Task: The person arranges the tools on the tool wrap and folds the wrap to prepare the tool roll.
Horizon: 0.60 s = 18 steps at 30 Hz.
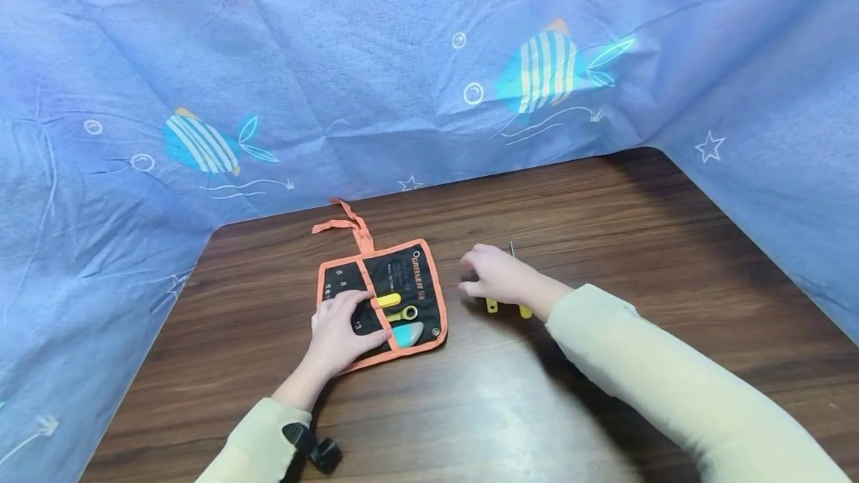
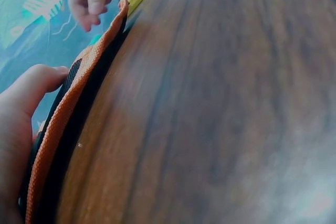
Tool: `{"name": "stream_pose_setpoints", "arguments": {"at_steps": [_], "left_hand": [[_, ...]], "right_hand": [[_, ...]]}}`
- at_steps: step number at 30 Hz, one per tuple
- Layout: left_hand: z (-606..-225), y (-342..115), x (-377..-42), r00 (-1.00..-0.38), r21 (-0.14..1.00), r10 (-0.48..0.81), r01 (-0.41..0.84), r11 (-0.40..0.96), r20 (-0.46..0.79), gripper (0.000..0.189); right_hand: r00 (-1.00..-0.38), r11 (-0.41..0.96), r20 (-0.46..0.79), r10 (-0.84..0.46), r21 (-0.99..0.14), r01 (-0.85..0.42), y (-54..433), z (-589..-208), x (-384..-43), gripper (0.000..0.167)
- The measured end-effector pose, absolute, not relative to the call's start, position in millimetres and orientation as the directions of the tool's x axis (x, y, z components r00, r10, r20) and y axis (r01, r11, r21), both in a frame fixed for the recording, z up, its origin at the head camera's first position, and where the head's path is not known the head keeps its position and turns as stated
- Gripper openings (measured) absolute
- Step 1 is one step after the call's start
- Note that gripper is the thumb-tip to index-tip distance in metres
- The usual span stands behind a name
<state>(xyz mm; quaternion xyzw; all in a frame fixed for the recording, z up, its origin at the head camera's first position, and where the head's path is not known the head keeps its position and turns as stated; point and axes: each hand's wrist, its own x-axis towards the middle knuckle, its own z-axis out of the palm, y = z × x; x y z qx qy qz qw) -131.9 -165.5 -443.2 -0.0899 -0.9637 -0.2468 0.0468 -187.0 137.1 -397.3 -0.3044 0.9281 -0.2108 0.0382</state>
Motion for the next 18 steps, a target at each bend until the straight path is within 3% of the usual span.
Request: {"name": "stream_pose_setpoints", "arguments": {"at_steps": [9,18], "left_hand": [[-445.2,-160.3,-134.3,-0.992,0.498,0.102,0.126,0.858,0.074,0.083],[-439.4,-164.7,-139.6,-0.995,0.47,0.086,0.098,0.877,0.047,0.083]], "right_hand": [[-0.838,0.732,0.131,-0.53,-0.428,-0.53,178.4,-406.4,-175.1,0.019],[-0.88,0.775,0.122,-0.458,-0.429,-0.463,194.3,-407.3,-167.2,0.042]]}}
